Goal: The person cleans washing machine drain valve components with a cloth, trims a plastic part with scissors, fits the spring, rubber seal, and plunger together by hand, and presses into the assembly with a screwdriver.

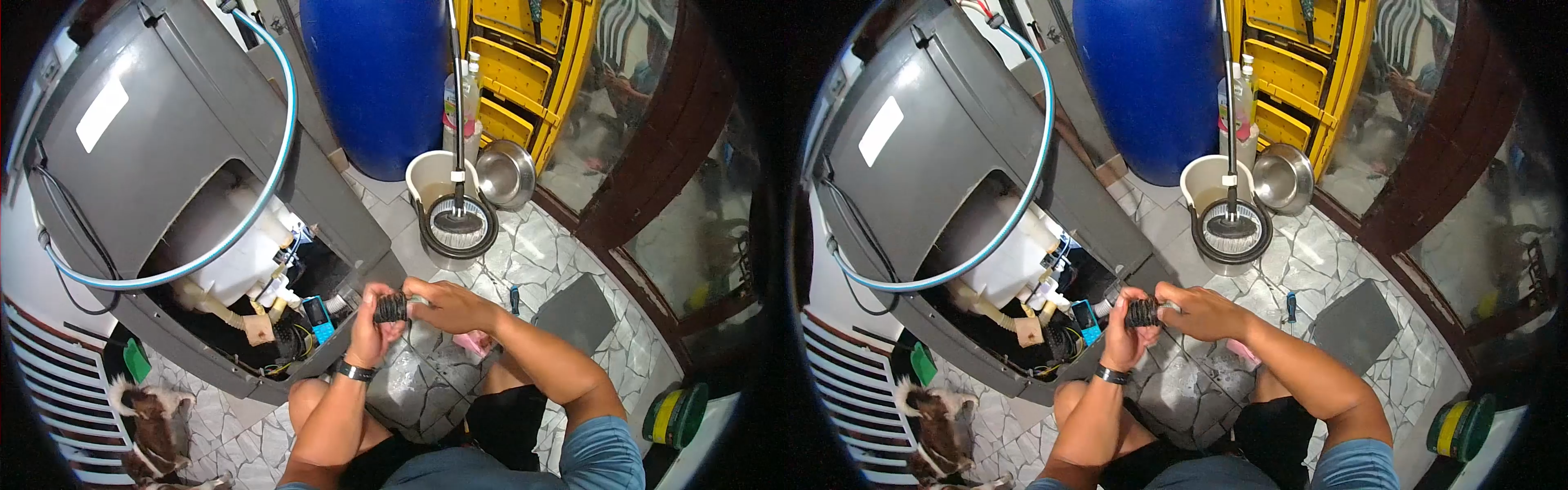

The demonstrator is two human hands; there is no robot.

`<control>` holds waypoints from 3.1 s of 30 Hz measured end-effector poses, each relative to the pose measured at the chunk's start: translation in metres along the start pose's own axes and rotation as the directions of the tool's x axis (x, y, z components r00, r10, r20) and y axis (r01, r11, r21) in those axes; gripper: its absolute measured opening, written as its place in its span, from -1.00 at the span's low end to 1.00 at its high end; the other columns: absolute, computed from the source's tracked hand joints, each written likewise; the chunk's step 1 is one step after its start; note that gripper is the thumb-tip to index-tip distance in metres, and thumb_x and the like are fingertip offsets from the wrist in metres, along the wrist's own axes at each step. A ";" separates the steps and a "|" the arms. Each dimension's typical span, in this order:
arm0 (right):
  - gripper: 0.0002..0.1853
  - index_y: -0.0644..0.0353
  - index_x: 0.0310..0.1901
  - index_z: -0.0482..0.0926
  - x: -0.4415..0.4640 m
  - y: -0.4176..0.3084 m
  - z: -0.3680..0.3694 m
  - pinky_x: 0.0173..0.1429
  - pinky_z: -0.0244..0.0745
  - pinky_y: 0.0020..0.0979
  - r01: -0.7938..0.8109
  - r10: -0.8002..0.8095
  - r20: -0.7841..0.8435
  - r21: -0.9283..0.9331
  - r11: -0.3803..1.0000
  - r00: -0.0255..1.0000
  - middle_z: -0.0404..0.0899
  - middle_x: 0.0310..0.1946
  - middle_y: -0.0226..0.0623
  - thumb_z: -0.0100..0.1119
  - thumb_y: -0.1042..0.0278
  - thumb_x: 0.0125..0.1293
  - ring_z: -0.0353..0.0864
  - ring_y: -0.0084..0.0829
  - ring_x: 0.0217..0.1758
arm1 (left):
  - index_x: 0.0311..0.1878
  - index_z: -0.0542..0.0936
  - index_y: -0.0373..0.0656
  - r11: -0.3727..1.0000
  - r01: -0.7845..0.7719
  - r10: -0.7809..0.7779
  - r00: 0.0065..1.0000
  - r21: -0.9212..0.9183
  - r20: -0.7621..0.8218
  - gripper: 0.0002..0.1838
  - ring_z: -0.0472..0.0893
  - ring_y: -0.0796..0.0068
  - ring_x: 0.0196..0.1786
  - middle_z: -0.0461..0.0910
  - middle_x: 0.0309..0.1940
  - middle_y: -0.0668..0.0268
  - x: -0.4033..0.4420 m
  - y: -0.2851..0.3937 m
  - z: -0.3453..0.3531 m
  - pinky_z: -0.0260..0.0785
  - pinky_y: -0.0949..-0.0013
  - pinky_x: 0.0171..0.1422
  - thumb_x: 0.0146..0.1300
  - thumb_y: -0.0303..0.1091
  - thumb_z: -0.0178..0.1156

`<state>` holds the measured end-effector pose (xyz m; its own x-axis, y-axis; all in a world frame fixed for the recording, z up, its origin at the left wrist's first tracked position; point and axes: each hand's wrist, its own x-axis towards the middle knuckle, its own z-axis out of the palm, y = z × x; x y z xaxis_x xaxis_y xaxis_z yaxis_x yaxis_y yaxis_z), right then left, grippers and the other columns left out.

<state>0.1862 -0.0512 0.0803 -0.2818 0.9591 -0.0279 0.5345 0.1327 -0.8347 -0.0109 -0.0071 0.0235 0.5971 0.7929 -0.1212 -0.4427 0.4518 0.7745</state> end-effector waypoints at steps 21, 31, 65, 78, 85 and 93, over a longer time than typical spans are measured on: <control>-0.72 0.11 0.00 0.40 0.018 -0.005 0.042 -0.09 0.52 0.07 -0.090 0.051 -0.133 -0.300 0.950 0.990 0.70 -0.35 0.00 0.15 0.15 0.42 0.69 0.18 -0.21 | -0.15 0.45 -0.18 0.165 -0.038 0.472 0.880 0.986 -0.046 -0.66 0.59 -0.29 -0.40 0.60 -0.43 -0.12 -0.001 -0.005 -0.003 0.35 -0.17 -0.31 0.63 -0.11 -0.12; -0.72 0.11 0.15 0.34 0.015 -0.002 0.047 -0.03 0.45 -0.46 -0.159 0.263 -0.018 0.757 0.634 0.965 0.46 -0.06 -0.45 -0.02 0.13 0.60 0.46 -0.63 -0.14 | 0.36 0.37 -0.08 0.961 -0.175 0.210 0.966 0.213 -0.154 -0.56 0.47 0.64 -0.18 0.48 -0.13 0.43 0.010 -0.013 -0.008 0.40 0.49 -0.17 0.59 -0.08 0.11; -0.79 0.30 -0.22 0.56 0.045 -0.016 0.053 -0.18 0.58 -0.16 0.294 -0.491 -0.555 -0.410 0.864 0.672 0.55 -0.31 -0.13 0.33 0.61 0.09 0.64 -0.05 -0.25 | 0.21 0.40 -0.15 0.918 -0.063 0.186 0.941 0.392 -0.282 -0.71 0.53 0.68 -0.38 0.56 -0.14 0.34 0.010 0.007 -0.018 0.40 0.54 -0.40 0.49 -0.42 0.12; -0.81 0.29 -0.10 0.57 0.045 -0.010 0.040 -0.18 0.60 -0.31 0.389 -0.479 -0.483 -0.281 0.878 0.733 0.60 -0.24 -0.16 0.30 0.58 0.26 0.70 -0.23 -0.21 | 0.24 0.36 -0.05 0.928 -0.152 0.229 0.953 0.341 -0.197 -0.76 0.54 0.61 -0.34 0.54 -0.11 0.37 0.011 0.009 -0.022 0.43 0.49 -0.29 0.58 -0.39 0.00; -0.56 0.21 0.31 0.51 0.058 0.009 0.018 -0.03 0.53 -0.54 0.012 0.094 -0.172 0.530 0.848 0.981 0.61 -0.06 -0.39 0.32 0.39 0.46 0.58 -0.68 -0.14 | 0.38 0.30 0.01 0.958 -0.024 0.066 0.988 0.287 -0.139 -0.62 0.60 0.56 -0.11 0.56 0.02 0.32 0.009 0.007 -0.013 0.52 0.41 -0.22 0.56 -0.37 -0.04; -0.47 0.24 0.34 0.46 0.049 0.043 0.039 0.06 0.53 -0.49 0.090 0.072 -0.155 0.828 0.554 0.985 0.62 0.03 -0.36 0.38 0.37 0.40 0.61 -0.57 0.01 | 0.10 0.43 -0.18 0.773 -0.071 0.195 0.972 0.630 -0.130 -0.76 0.67 0.50 -0.47 0.64 -0.34 0.24 0.003 -0.011 -0.026 0.45 0.40 -0.41 0.47 -0.37 0.20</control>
<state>0.1640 -0.0084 0.0219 -0.1154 0.9933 -0.0024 -0.3890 -0.0474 -0.9200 -0.0221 0.0009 -0.0014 0.4077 0.9119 -0.0478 0.0373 0.0356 0.9987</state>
